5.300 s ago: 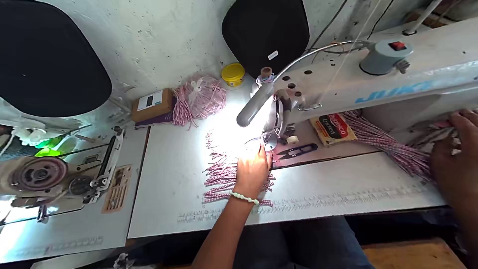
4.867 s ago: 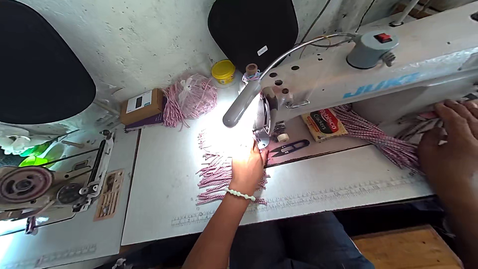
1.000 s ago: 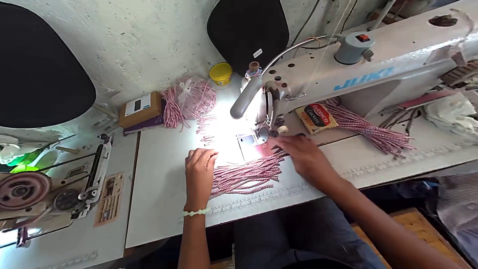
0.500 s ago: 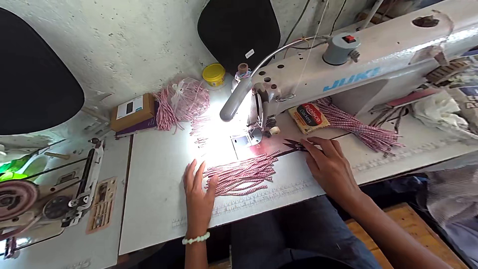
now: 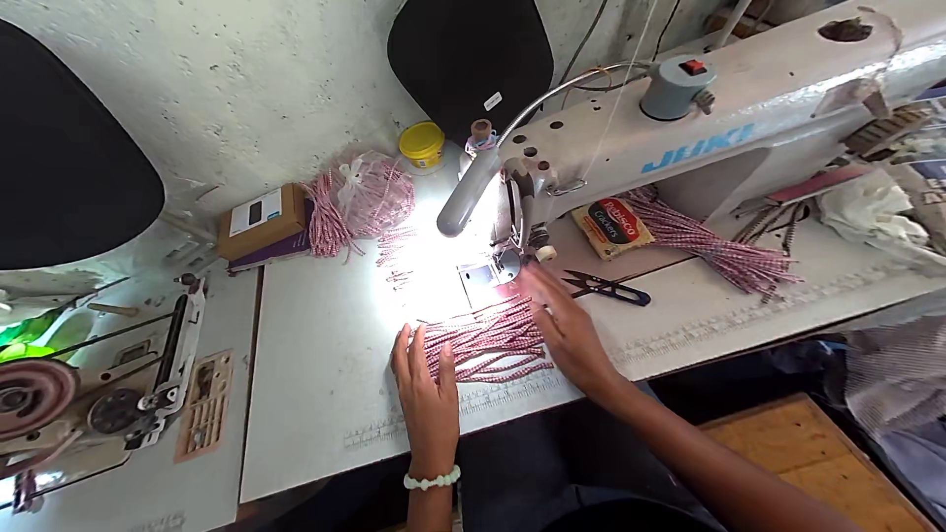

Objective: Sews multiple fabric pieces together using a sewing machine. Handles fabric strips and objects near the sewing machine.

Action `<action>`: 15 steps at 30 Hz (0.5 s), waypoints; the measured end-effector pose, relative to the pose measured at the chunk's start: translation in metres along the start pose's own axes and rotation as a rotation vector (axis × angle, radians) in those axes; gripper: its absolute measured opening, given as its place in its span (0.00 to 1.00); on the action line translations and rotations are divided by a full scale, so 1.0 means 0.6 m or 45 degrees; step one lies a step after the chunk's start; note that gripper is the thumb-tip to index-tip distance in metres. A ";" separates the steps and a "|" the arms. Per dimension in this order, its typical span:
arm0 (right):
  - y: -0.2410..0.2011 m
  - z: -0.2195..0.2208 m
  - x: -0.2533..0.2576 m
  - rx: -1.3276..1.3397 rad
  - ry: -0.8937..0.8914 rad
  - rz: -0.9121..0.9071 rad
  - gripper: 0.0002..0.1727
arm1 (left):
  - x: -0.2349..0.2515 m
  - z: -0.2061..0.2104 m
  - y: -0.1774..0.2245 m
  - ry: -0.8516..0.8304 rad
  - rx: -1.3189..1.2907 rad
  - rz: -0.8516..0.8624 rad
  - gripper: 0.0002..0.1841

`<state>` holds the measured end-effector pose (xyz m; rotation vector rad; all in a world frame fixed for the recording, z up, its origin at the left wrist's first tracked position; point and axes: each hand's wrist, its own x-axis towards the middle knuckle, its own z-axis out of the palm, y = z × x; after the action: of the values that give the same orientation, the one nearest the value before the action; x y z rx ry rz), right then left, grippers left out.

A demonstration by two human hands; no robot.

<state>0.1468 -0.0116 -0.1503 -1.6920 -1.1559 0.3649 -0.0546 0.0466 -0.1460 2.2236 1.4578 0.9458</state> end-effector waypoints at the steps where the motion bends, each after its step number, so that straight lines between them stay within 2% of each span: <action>1: 0.003 -0.008 0.000 0.062 0.018 0.058 0.26 | 0.000 0.001 -0.001 0.021 0.005 0.027 0.27; 4: 0.003 -0.011 0.001 0.206 -0.005 0.164 0.27 | 0.011 0.013 0.012 0.053 0.035 0.192 0.17; 6: -0.004 0.000 0.000 0.213 -0.071 0.141 0.26 | 0.031 0.029 0.035 0.006 0.037 0.331 0.11; 11: -0.005 0.003 0.008 0.361 -0.059 0.192 0.26 | 0.089 0.070 0.063 -0.374 -0.106 0.574 0.08; 15: -0.008 -0.009 0.018 0.557 -0.080 0.357 0.27 | 0.105 0.087 0.068 -0.420 -0.104 0.589 0.09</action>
<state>0.1534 -0.0055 -0.1409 -1.4578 -0.8068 0.7902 0.0253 0.0905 -0.1379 2.5553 0.7656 0.6957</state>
